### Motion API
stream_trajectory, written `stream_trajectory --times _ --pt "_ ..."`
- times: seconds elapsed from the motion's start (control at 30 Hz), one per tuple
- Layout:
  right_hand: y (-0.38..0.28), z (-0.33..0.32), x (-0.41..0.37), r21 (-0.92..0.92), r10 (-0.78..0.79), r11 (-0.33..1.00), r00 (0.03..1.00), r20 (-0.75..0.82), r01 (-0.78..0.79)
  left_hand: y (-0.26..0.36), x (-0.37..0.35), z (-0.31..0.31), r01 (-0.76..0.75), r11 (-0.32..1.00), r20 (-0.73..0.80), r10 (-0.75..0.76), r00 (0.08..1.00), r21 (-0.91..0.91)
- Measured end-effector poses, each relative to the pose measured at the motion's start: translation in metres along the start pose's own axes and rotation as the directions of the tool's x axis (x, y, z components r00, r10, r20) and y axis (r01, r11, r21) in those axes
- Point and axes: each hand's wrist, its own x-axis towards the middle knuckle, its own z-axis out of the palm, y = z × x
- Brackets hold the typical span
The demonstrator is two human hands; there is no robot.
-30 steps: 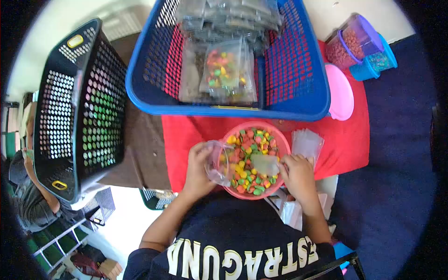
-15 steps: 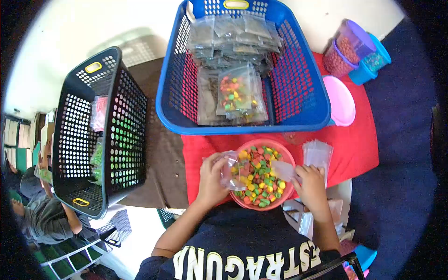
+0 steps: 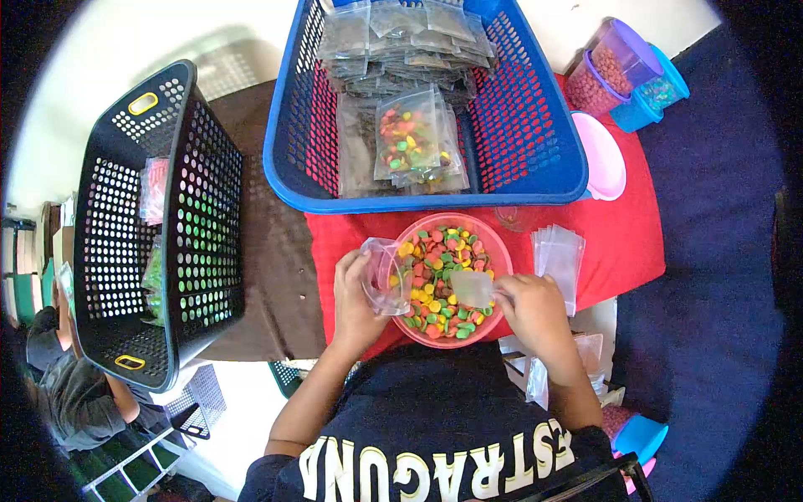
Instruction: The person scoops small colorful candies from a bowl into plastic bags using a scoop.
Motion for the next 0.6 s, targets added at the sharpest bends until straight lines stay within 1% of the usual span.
stream_trajectory --times 0.07,0.1,0.17,0.23,0.27,0.3,0.37,0.4,0.47,0.6 --pt "0.002 0.011 0.004 -0.014 -0.016 1.000 1.000 0.005 0.016 -0.010 -0.003 0.002 0.015 0.999 0.032 -0.014 0.999 -0.031" --pt "0.006 0.022 0.006 -0.002 0.018 1.000 1.000 0.022 -0.018 -0.016 -0.004 0.007 0.016 0.999 0.037 -0.015 0.999 -0.032" --pt "0.010 0.036 0.005 0.014 0.066 0.998 0.996 0.063 -0.067 -0.023 -0.009 0.014 0.011 0.984 -0.025 -0.015 1.000 -0.175" --pt "0.010 0.043 0.004 -0.022 0.040 0.999 0.998 -0.039 -0.041 -0.021 -0.012 0.013 0.033 0.988 -0.016 -0.035 0.999 -0.149" --pt "0.007 0.040 0.003 0.005 0.055 0.998 0.998 -0.004 -0.055 -0.018 -0.008 0.011 0.032 0.992 -0.024 -0.035 0.999 -0.120" --pt "0.006 0.040 0.001 0.007 0.056 0.998 0.998 -0.002 -0.056 -0.014 -0.006 0.008 0.034 0.992 -0.022 -0.037 0.999 -0.119" --pt "0.004 0.041 -0.002 0.031 0.032 0.999 0.999 0.030 -0.033 -0.010 -0.004 0.004 0.012 1.000 0.008 -0.011 1.000 -0.027" --pt "0.003 0.041 -0.002 0.029 0.030 0.999 0.999 0.031 -0.031 -0.009 -0.003 0.004 0.013 1.000 0.006 -0.013 1.000 -0.028" --pt "0.002 0.040 -0.002 0.021 0.034 0.999 0.999 -0.021 -0.034 -0.007 -0.003 0.004 0.042 0.999 0.005 -0.042 0.999 -0.033" --pt "0.005 0.050 -0.002 0.019 0.041 0.999 0.998 -0.057 -0.040 -0.009 -0.001 0.005 0.012 1.000 0.000 -0.012 1.000 -0.021"
